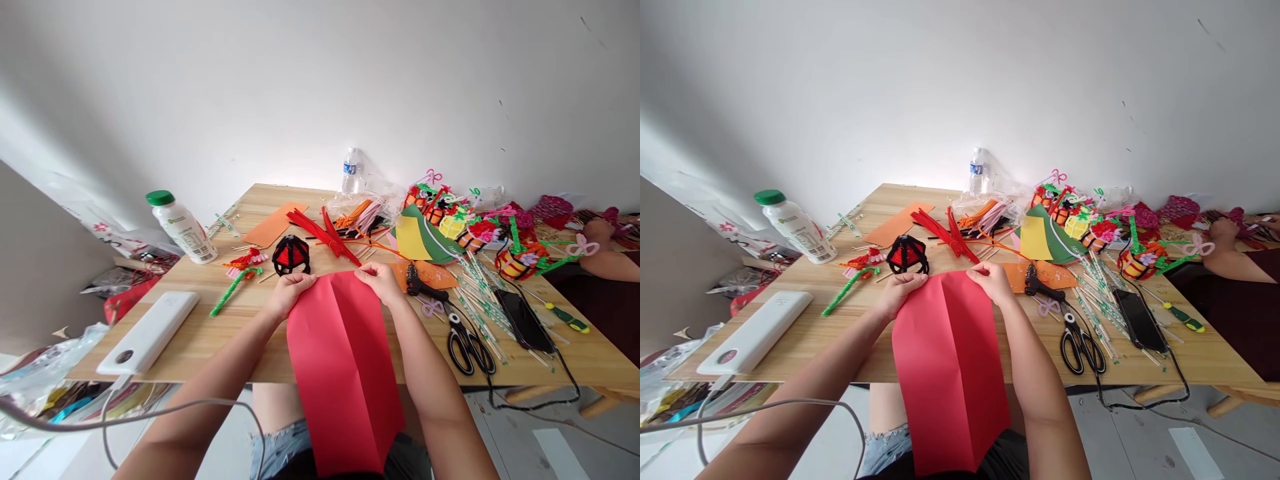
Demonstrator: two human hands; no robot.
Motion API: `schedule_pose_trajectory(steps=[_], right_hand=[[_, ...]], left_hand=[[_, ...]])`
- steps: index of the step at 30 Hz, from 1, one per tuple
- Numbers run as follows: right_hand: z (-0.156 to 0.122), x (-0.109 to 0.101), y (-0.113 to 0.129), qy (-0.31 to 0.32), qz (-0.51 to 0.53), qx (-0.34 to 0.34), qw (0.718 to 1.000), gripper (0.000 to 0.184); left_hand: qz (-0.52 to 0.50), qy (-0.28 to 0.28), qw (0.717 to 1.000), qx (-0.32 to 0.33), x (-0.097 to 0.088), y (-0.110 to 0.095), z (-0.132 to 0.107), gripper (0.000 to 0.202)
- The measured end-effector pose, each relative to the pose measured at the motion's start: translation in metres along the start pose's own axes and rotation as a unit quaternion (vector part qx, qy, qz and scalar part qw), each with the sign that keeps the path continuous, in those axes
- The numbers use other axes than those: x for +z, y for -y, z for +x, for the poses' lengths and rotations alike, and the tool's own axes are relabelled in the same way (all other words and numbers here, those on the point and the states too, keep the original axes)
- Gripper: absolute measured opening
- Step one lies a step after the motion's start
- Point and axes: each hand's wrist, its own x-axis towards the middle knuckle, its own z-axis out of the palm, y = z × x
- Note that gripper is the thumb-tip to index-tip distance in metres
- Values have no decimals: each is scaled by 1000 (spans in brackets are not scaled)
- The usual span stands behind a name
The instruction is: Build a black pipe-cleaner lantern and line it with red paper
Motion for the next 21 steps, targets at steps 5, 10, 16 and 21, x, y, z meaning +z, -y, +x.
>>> schedule_pose_trajectory(steps=[5, 10, 16, 21], right_hand=[[-1, -2, 5, 3, -18, 10, 1000, 25], [0, -6, 4, 30, -32, 21, 999, 26], [1, -2, -3, 15, -36, 7, 999, 25], [1, 2, -5, 10, -29, 10, 999, 26]], left_hand=[[5, 1, 1000, -10, 0, 2, 1, 40], [10, 7, 1000, -24, 1, 2, 2, 39], [1, 0, 1000, -27, -1, 4, 5, 37], [-9, -9, 999, -32, -1, 5, 5, 37]])
